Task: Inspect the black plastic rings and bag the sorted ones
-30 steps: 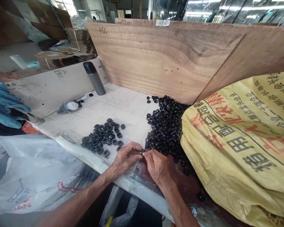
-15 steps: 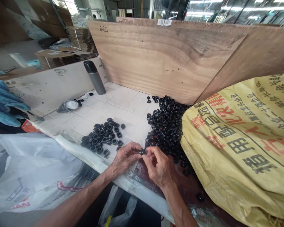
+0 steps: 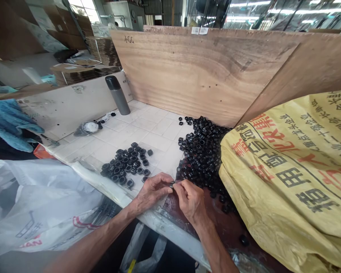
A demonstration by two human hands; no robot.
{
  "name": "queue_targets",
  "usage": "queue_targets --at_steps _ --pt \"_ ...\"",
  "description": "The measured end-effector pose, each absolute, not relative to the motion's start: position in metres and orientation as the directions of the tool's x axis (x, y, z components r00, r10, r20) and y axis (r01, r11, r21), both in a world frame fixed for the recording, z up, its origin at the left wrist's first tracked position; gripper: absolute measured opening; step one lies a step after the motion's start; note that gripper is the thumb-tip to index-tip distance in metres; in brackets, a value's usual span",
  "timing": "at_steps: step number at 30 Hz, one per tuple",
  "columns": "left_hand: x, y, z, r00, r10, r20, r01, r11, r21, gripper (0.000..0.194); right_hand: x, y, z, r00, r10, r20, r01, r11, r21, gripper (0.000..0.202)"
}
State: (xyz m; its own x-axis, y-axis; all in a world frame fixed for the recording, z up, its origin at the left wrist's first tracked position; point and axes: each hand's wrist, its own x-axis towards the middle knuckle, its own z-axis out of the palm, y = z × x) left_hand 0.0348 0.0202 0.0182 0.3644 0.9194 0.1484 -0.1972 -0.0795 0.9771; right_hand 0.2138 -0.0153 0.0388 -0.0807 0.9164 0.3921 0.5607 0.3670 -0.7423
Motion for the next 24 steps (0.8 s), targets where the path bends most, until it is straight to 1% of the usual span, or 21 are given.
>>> queue_targets --at_steps 3,5,7,10,11,14,16,17,18,20,22,24 --pt "0.035 0.02 0.023 0.369 0.925 0.087 -0.25 0.009 0.968 0.027 0.214 -0.015 0.041 -0.081 0.913 0.399 0.539 0.377 -0.753 0.015" --pt "0.034 0.02 0.025 0.401 0.915 0.042 -0.268 0.074 0.961 0.028 0.214 -0.015 0.039 -0.114 0.904 0.411 0.518 0.408 -0.752 0.018" --pt "0.033 0.02 0.027 0.409 0.911 0.051 -0.24 0.054 0.969 0.029 0.215 -0.016 0.037 -0.109 0.917 0.384 0.53 0.381 -0.758 0.016" --pt "0.032 0.02 0.029 0.342 0.934 0.099 -0.18 -0.038 0.983 0.029 0.215 -0.017 0.034 -0.066 0.945 0.319 0.55 0.302 -0.779 0.012" --pt "0.032 0.02 0.03 0.342 0.936 0.084 -0.183 -0.022 0.983 0.03 0.215 -0.017 0.033 -0.066 0.946 0.318 0.541 0.301 -0.785 0.012" --pt "0.033 0.02 0.032 0.444 0.896 -0.025 -0.231 0.141 0.963 0.031 0.214 -0.018 0.033 -0.098 0.933 0.345 0.5 0.346 -0.794 0.016" --pt "0.034 0.02 0.032 0.493 0.869 -0.037 -0.235 0.174 0.956 0.031 0.213 -0.019 0.033 -0.1 0.936 0.338 0.495 0.342 -0.799 0.015" --pt "0.034 0.02 0.031 0.489 0.872 -0.013 -0.223 0.139 0.965 0.03 0.212 -0.019 0.033 -0.09 0.942 0.323 0.495 0.324 -0.806 0.014" --pt "0.033 0.02 0.03 0.471 0.882 0.032 -0.195 0.069 0.978 0.028 0.21 -0.019 0.033 -0.076 0.95 0.304 0.49 0.301 -0.818 0.013" --pt "0.032 0.018 0.028 0.431 0.89 0.152 -0.089 -0.126 0.988 0.024 0.208 -0.019 0.033 -0.065 0.966 0.25 0.467 0.251 -0.848 0.013" --pt "0.03 0.016 0.027 0.443 0.863 0.243 0.048 -0.293 0.955 0.02 0.208 -0.019 0.033 -0.066 0.973 0.219 0.472 0.224 -0.853 0.012" --pt "0.025 0.014 0.026 0.496 0.828 0.259 0.182 -0.391 0.902 0.02 0.212 -0.017 0.035 -0.032 0.965 0.259 0.526 0.237 -0.817 0.014"
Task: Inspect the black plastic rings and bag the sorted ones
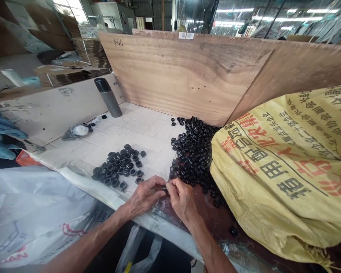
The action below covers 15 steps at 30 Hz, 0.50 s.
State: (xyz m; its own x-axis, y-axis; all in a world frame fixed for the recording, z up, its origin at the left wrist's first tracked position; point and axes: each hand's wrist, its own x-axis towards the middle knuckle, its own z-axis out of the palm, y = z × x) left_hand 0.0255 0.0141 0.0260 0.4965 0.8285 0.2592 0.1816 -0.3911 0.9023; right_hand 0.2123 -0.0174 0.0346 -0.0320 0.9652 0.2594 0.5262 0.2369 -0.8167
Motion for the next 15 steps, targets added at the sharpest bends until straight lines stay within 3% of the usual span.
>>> queue_targets --at_steps 4,8,10,15 --pt "0.012 0.012 0.022 0.42 0.859 0.294 0.563 -0.5 0.658 0.022 0.232 -0.014 0.037 0.206 0.881 0.426 0.634 0.211 -0.744 0.011" --pt "0.005 0.012 0.017 0.192 0.886 0.422 0.866 -0.355 0.353 0.025 0.246 -0.013 0.039 0.214 0.859 0.465 0.667 0.219 -0.712 0.009" --pt "0.013 0.014 0.017 0.202 0.858 0.472 0.848 -0.394 0.353 0.033 0.247 -0.012 0.039 0.105 0.886 0.453 0.703 0.256 -0.663 0.011" --pt "0.055 0.027 0.013 0.343 0.842 0.416 0.595 -0.537 0.598 0.042 0.243 -0.011 0.034 -0.172 0.916 0.363 0.848 0.325 -0.417 0.021"
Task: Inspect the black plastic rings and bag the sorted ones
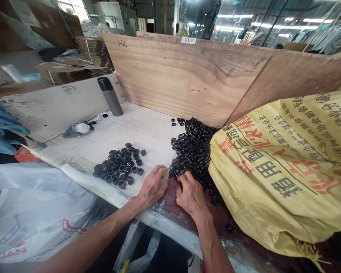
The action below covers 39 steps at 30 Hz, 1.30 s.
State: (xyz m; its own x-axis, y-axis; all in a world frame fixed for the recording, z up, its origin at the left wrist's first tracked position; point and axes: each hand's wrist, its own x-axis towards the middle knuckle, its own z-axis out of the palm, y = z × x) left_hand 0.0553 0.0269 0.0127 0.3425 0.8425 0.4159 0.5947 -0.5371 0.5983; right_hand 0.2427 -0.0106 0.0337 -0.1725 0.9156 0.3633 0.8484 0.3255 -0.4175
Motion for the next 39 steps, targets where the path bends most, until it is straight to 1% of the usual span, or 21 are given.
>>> queue_targets --at_steps 1,3,6,9,11,12,14,16,18,20,22,24,27,29,31,35,37,39 --pt "0.062 0.031 0.011 0.369 0.843 0.393 0.571 -0.539 0.619 0.042 0.242 -0.01 0.032 -0.204 0.916 0.346 0.855 0.338 -0.393 0.023" --pt "0.067 0.037 0.007 0.401 0.844 0.357 0.547 -0.533 0.646 0.039 0.241 -0.01 0.03 -0.234 0.915 0.328 0.852 0.356 -0.385 0.026" --pt "0.061 0.04 0.006 0.37 0.878 0.304 0.494 -0.463 0.736 0.033 0.243 -0.009 0.029 -0.218 0.922 0.319 0.846 0.342 -0.409 0.026" --pt "0.047 0.035 0.011 0.295 0.932 0.21 0.383 -0.316 0.868 0.032 0.247 -0.007 0.026 -0.171 0.929 0.327 0.85 0.307 -0.427 0.023" --pt "0.039 0.03 0.016 0.257 0.961 0.102 0.263 -0.171 0.95 0.031 0.249 -0.007 0.024 -0.145 0.928 0.343 0.841 0.299 -0.451 0.021" --pt "0.037 0.028 0.018 0.257 0.965 0.04 0.184 -0.09 0.979 0.03 0.249 -0.007 0.024 -0.13 0.927 0.353 0.825 0.298 -0.48 0.021" --pt "0.035 0.026 0.023 0.291 0.955 -0.063 -0.002 0.066 0.998 0.029 0.248 -0.007 0.028 -0.078 0.929 0.362 0.763 0.289 -0.579 0.021" --pt "0.036 0.025 0.027 0.343 0.933 -0.104 -0.179 0.174 0.968 0.03 0.245 -0.008 0.034 -0.01 0.941 0.338 0.652 0.263 -0.711 0.02" --pt "0.037 0.024 0.033 0.381 0.919 -0.103 -0.293 0.225 0.929 0.033 0.241 -0.009 0.041 0.036 0.962 0.27 0.484 0.219 -0.847 0.017" --pt "0.038 0.024 0.037 0.401 0.912 -0.092 -0.331 0.238 0.913 0.033 0.238 -0.01 0.046 0.044 0.985 0.164 0.281 0.145 -0.949 0.016" --pt "0.038 0.023 0.041 0.413 0.907 -0.084 -0.336 0.237 0.912 0.031 0.235 -0.011 0.048 0.037 0.997 0.064 0.11 0.059 -0.992 0.017" --pt "0.039 0.023 0.041 0.422 0.903 -0.077 -0.338 0.235 0.911 0.03 0.233 -0.011 0.047 0.055 0.998 0.01 0.041 0.008 -0.999 0.022" --pt "0.04 0.023 0.04 0.431 0.899 -0.079 -0.345 0.245 0.906 0.03 0.231 -0.012 0.044 0.063 0.997 -0.041 0.035 -0.043 -0.998 0.02" --pt "0.041 0.022 0.04 0.439 0.894 -0.092 -0.341 0.261 0.903 0.031 0.229 -0.013 0.041 0.044 0.997 -0.064 0.011 -0.064 -0.998 0.025" --pt "0.041 0.022 0.041 0.44 0.891 -0.109 -0.325 0.271 0.906 0.031 0.229 -0.014 0.038 0.051 0.998 -0.047 0.022 -0.049 -0.999 0.031" --pt "0.04 0.02 0.043 0.395 0.915 -0.082 -0.317 0.219 0.923 0.03 0.228 -0.015 0.034 0.058 0.998 0.005 0.177 -0.006 -0.984 0.02" --pt "0.04 0.02 0.042 0.365 0.93 -0.044 -0.34 0.177 0.924 0.028 0.227 -0.015 0.034 0.022 0.999 0.028 0.19 0.024 -0.981 0.017" --pt "0.041 0.019 0.041 0.341 0.94 -0.006 -0.332 0.126 0.935 0.023 0.226 -0.014 0.035 -0.014 0.999 0.036 0.162 0.038 -0.986 0.017"
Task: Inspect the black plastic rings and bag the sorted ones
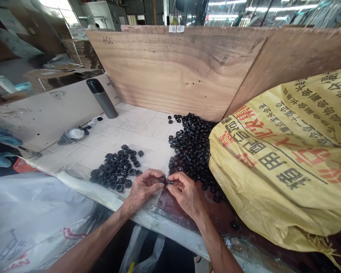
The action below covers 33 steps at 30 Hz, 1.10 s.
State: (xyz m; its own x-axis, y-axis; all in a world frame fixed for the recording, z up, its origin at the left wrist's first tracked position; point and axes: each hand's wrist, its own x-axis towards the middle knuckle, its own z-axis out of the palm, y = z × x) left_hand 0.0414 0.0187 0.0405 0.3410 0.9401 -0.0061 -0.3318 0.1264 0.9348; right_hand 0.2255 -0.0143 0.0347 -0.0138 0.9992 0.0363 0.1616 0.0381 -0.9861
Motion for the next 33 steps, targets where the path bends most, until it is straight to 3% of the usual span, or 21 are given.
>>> queue_targets --at_steps 6,11,17,22,26,29,33 --pt "0.044 0.017 0.038 0.356 0.934 0.004 -0.225 0.081 0.971 0.014 0.225 -0.015 0.035 0.057 0.998 0.0 0.095 -0.006 -0.995 0.027" --pt "0.041 0.02 0.041 0.373 0.926 -0.047 -0.319 0.176 0.931 0.017 0.226 -0.015 0.04 0.09 0.996 -0.013 0.042 -0.017 -0.999 0.026" --pt "0.036 0.027 0.038 0.387 0.905 -0.178 -0.481 0.363 0.798 0.023 0.224 -0.014 0.043 0.112 0.993 -0.045 0.035 -0.05 -0.998 0.03" --pt "0.035 0.03 0.036 0.399 0.895 -0.199 -0.525 0.401 0.751 0.027 0.223 -0.013 0.044 0.131 0.99 -0.048 0.042 -0.054 -0.998 0.03" --pt "0.038 0.026 0.034 0.385 0.907 -0.17 -0.384 0.325 0.864 0.029 0.223 -0.012 0.044 0.179 0.984 0.009 0.038 0.002 -0.999 0.027" --pt "0.043 0.022 0.03 0.343 0.939 -0.034 -0.177 0.1 0.979 0.022 0.224 -0.012 0.043 0.155 0.982 0.106 0.097 0.092 -0.991 0.022" --pt "0.047 0.019 0.025 0.307 0.945 0.111 -0.058 -0.098 0.993 0.023 0.224 -0.014 0.041 0.039 0.972 0.231 0.267 0.213 -0.94 0.015"
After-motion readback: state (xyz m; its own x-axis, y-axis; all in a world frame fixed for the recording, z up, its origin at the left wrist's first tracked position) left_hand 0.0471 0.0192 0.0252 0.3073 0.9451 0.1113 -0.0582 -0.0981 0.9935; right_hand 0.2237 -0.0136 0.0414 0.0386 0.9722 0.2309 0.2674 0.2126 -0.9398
